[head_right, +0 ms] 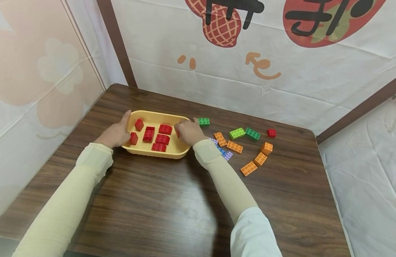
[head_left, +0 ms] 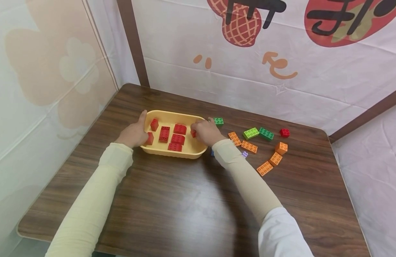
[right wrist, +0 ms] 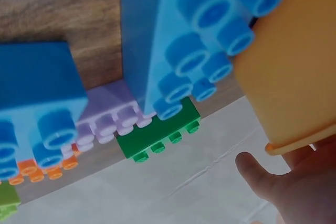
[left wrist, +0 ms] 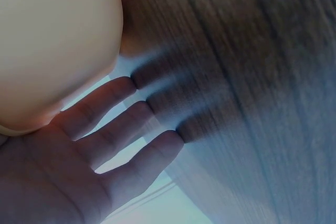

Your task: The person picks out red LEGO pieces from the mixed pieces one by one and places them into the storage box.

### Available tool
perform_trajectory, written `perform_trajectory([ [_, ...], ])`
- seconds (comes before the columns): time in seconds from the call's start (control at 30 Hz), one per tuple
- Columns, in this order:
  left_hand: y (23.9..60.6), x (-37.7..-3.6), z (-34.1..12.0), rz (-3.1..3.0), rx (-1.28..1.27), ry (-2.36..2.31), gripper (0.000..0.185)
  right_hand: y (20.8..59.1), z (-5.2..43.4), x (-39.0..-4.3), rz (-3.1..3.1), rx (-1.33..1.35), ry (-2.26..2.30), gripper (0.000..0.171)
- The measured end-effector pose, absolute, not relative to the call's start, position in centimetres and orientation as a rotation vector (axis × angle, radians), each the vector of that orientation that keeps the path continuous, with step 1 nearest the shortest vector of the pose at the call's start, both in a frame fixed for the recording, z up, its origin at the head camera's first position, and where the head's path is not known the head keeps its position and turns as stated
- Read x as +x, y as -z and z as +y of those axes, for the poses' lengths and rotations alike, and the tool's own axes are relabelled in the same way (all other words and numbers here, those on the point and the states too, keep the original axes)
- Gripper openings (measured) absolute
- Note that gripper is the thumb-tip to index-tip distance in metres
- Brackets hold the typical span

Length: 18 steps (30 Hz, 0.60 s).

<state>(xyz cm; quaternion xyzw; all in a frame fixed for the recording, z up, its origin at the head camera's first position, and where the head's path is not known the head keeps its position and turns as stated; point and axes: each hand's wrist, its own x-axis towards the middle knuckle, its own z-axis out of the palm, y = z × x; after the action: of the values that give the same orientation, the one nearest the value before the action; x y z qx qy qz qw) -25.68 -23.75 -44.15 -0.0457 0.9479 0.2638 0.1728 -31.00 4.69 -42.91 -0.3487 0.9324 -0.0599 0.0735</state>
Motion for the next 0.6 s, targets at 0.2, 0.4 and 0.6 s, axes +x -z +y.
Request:
perform_trajectory([
  [0.2, 43.98, -25.75, -23.67, 2.662, -0.136, -0.751, 0.099, 43.23, 4.63, -30.84, 2.791, -1.024, 0.154, 0.018],
  [0.4, 43.90, -25.76, -23.59, 2.634, -0.155, -0.752, 0.099, 43.39, 4.33, -30.74, 2.791, -1.034, 0.096, 0.011],
  [0.6, 43.72, -25.64, -23.50, 2.655, -0.148, -0.741, 0.099, 43.72, 4.35, -30.67, 2.823, -1.046, 0.104, 0.008],
])
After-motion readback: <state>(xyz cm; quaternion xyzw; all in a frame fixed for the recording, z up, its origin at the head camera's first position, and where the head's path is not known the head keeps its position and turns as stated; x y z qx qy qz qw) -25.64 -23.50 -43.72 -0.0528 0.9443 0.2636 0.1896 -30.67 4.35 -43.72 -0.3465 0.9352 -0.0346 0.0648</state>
